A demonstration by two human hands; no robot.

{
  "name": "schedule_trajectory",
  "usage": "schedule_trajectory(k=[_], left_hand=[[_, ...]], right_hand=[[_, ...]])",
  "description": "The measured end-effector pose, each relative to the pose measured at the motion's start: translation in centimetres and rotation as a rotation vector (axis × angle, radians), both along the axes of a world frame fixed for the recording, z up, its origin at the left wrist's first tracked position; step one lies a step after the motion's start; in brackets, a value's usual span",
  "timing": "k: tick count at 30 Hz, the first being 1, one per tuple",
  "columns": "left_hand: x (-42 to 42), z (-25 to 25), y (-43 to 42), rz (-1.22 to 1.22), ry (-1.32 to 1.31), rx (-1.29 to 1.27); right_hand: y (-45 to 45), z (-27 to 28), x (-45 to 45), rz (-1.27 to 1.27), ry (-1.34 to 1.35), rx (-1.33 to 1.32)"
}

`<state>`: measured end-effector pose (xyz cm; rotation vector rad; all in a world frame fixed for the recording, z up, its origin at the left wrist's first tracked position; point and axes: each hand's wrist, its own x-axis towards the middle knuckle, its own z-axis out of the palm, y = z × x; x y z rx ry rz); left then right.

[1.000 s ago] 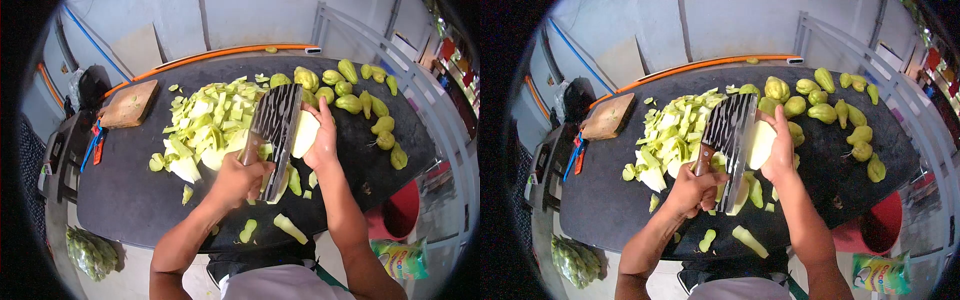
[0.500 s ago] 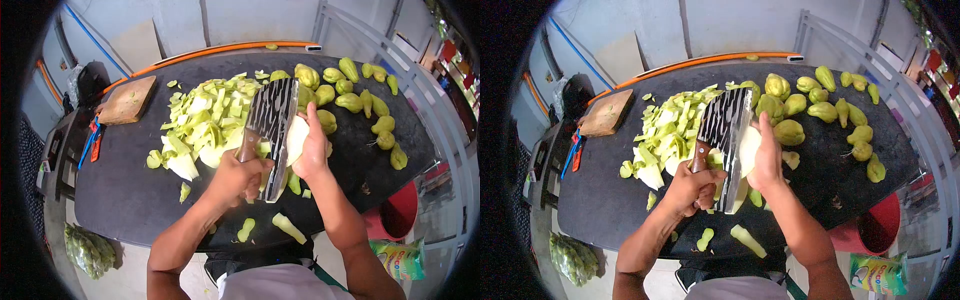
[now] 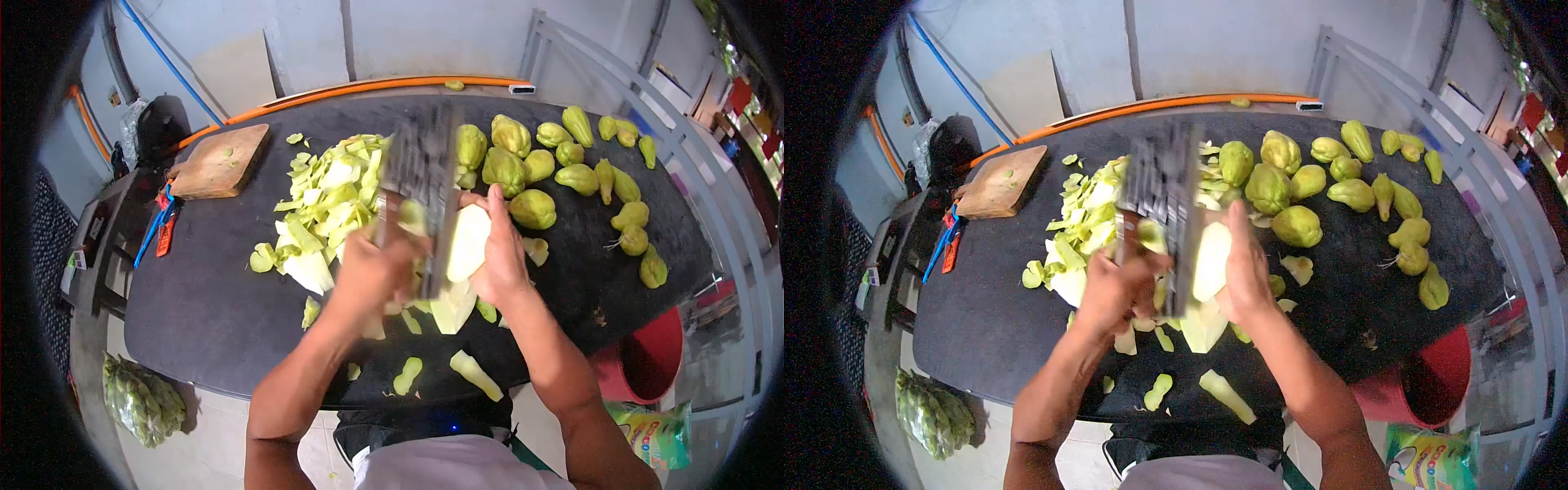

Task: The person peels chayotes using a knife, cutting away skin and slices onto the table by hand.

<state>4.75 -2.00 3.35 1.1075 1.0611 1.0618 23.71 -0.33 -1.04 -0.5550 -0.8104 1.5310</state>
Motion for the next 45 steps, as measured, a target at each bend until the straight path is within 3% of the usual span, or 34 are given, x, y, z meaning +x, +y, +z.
schedule_trajectory(k=[1, 4, 5, 8, 9, 12, 13, 14, 19, 23, 26, 27, 31, 34, 45], left_hand=[[-0.6, 0.3, 0.5, 0.061, -0.097, -0.002], [-2.3, 0.7, 1.4, 0.063, -0.227, -0.022], [-2.0, 0.7, 1.3, 0.082, -0.197, -0.015], [-1.5, 0.4, 1.1, 0.054, -0.128, -0.019], [-1.2, -0.2, 1.2, 0.024, -0.183, -0.064], [-0.6, -0.7, 0.7, -0.061, -0.233, -0.191], [-0.3, -0.7, 0.5, -0.071, -0.231, -0.240], [-0.3, -1.0, 0.5, -0.109, -0.253, -0.267], [0.3, -1.2, 0.2, -0.170, -0.293, -0.338], [0.7, -1.3, -0.1, -0.208, -0.270, -0.363], [1.0, -1.3, -0.4, -0.242, -0.270, -0.378], [1.0, -1.2, -0.5, -0.247, -0.271, -0.379], [0.9, -0.8, -0.6, -0.226, -0.235, -0.360], [0.8, -0.7, -0.7, -0.213, -0.192, -0.318], [1.1, -0.2, -1.2, -0.205, -0.040, -0.184]], right_hand=[[0.1, -0.1, 0.7, 0.082, -0.022, 0.031], [0.9, 2.3, 0.3, -0.395, 0.232, 0.074], [0.2, 2.2, 2.1, -0.037, 0.389, 0.156], [1.0, 0.5, 2.6, 0.250, 0.444, -0.078], [1.3, 0.5, 1.8, 0.133, 0.532, -0.141], [0.7, 1.4, 1.1, -0.152, 0.367, -0.014], [0.9, 0.3, 1.9, 0.041, 0.455, -0.098], [1.0, -0.2, 2.0, 0.078, 0.484, -0.148], [1.2, 0.6, 1.4, -0.174, 0.629, -0.088], [0.6, 0.5, 2.3, 0.032, 0.683, 0.020], [1.5, -0.7, 2.0, -0.110, 0.568, -0.083], [1.7, -0.7, 1.6, -0.288, 0.444, -0.186], [1.4, 0.5, 0.8, -0.396, 0.254, -0.067], [1.0, 0.9, 1.5, -0.315, 0.283, -0.068], [0.9, 1.4, 1.3, -0.551, 0.126, -0.025]])
